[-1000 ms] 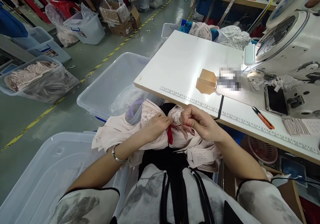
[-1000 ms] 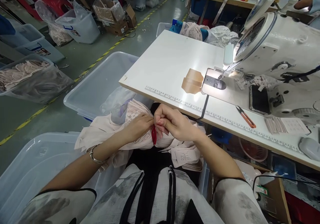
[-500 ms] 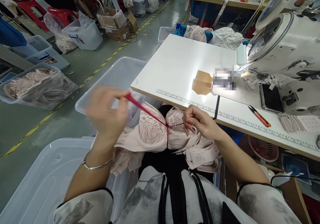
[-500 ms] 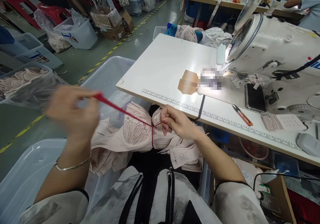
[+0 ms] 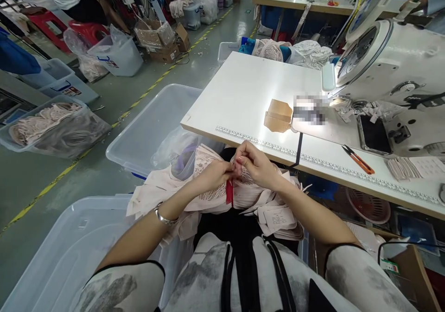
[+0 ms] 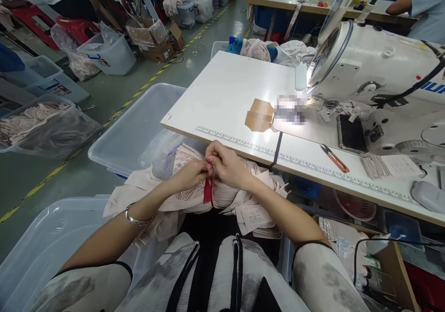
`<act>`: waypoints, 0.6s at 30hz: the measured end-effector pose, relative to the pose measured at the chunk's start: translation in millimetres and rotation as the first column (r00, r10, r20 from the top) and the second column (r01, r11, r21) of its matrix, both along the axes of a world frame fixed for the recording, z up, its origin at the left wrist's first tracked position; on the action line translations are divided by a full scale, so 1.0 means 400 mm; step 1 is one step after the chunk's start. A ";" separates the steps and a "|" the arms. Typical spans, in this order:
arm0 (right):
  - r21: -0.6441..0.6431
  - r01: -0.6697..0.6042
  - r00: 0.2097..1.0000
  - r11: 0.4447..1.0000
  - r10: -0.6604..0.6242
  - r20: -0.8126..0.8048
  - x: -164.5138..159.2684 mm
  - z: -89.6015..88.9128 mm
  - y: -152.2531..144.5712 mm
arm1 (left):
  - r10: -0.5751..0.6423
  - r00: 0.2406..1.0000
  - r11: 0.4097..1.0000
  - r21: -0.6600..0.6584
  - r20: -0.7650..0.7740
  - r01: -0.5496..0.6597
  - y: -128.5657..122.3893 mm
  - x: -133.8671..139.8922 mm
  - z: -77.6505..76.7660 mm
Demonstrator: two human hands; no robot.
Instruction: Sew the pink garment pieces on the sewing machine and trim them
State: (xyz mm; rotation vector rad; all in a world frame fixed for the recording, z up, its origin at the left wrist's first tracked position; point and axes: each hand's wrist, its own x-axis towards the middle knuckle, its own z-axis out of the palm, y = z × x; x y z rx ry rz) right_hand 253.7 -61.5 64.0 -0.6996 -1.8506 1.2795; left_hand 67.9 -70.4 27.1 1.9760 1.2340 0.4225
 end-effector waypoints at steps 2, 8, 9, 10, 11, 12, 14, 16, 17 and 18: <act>0.162 0.025 0.984 0.987 -0.053 0.173 -0.001 -0.020 -0.009 | 0.134 0.989 0.990 -0.057 0.069 -0.130 0.010 -0.005 -0.004; 0.323 -0.446 0.524 0.835 -0.048 0.850 -0.018 -0.073 -0.033 | 0.290 0.934 0.951 -0.174 0.207 -0.257 0.019 -0.024 0.007; 0.323 -0.476 0.467 0.818 -0.076 0.881 -0.024 -0.077 -0.036 | 0.302 0.928 0.947 -0.179 0.219 -0.266 0.018 -0.023 0.007; 0.329 -0.490 0.431 0.807 -0.104 0.896 -0.030 -0.079 -0.038 | 0.313 0.921 0.944 -0.184 0.231 -0.275 0.018 -0.022 0.006; 0.333 -0.503 0.409 0.797 -0.120 0.905 -0.035 -0.081 -0.037 | 0.324 0.914 0.940 -0.190 0.245 -0.282 0.019 -0.022 0.006; 0.334 -0.517 0.391 0.788 -0.129 0.911 -0.040 -0.082 -0.035 | 0.330 0.907 0.938 -0.198 0.262 -0.284 0.019 -0.022 0.006; 0.349 -0.530 0.372 0.773 -0.158 0.915 -0.046 -0.080 -0.026 | 0.322 0.902 0.940 -0.209 0.287 -0.270 0.020 -0.026 0.006; 0.372 -0.554 0.395 0.745 -0.159 0.905 -0.044 -0.071 -0.014 | 0.290 0.920 0.952 -0.176 0.263 -0.250 0.022 -0.035 0.008; 0.378 -0.575 0.430 0.725 -0.125 0.894 -0.038 -0.062 -0.010 | 0.265 0.938 0.961 -0.139 0.222 -0.238 0.023 -0.041 0.010; 0.375 -0.597 0.476 0.710 -0.063 0.877 -0.029 -0.049 -0.009 | 0.221 0.963 0.973 -0.096 0.155 -0.208 0.025 -0.046 0.012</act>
